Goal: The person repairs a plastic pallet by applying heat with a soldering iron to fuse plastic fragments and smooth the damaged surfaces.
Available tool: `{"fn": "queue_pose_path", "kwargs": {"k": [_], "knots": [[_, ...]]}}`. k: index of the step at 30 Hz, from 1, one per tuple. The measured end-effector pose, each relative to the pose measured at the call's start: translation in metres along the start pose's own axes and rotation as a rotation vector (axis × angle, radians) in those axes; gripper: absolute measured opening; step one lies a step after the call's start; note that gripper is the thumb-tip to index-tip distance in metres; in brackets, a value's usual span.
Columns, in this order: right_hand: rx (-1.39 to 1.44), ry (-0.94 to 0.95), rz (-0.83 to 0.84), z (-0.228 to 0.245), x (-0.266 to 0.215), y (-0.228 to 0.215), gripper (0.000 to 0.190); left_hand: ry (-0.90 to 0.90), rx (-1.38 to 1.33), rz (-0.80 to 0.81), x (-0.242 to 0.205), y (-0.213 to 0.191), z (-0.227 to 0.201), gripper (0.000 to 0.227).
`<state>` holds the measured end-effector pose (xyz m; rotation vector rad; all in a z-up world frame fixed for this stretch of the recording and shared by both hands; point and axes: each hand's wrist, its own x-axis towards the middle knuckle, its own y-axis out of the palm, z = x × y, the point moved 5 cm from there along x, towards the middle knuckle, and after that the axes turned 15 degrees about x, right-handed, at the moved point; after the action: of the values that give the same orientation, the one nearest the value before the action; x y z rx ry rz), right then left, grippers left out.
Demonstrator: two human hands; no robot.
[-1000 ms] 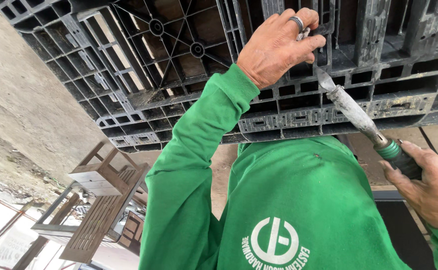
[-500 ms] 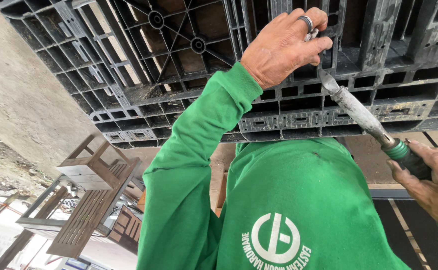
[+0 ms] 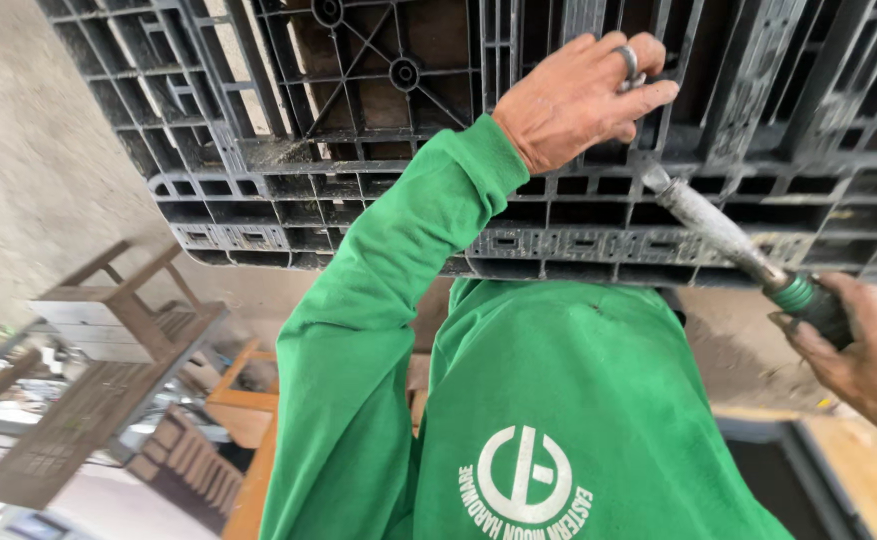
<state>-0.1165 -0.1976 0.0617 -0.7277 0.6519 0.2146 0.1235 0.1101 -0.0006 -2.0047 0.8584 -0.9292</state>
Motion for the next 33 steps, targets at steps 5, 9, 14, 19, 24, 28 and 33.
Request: {"fn": "queue_pose_path", "kwargs": {"k": [5,9,14,19,24,28,33], "knots": [[-0.19,-0.192,0.085,0.042,0.023,-0.026,0.052,-0.17,-0.095,0.015,-0.007,0.008,0.005,0.062],[-0.343,-0.274,0.147,0.068,0.036,-0.043,0.051,-0.269,-0.023,0.115,-0.008,0.025,0.011,0.064],[-0.398,-0.235,0.238,0.065,0.05,-0.048,0.058,-0.357,-0.006,0.07,-0.017,0.033,0.014,0.068],[-0.325,-0.319,0.211,0.058,0.055,-0.053,0.057,-0.402,0.027,0.104,-0.02,0.043,0.021,0.069],[-0.202,-0.276,0.192,0.039,0.057,-0.055,0.056,-0.262,0.013,-0.054,-0.015,0.028,0.015,0.083],[-0.287,-0.291,0.169,0.041,0.054,-0.052,0.058,-0.293,0.0,0.001,-0.014,0.03,0.013,0.073],[-0.251,-0.263,0.169,0.046,0.05,-0.044,0.056,-0.267,-0.018,-0.018,-0.014,0.031,0.013,0.075]]}}
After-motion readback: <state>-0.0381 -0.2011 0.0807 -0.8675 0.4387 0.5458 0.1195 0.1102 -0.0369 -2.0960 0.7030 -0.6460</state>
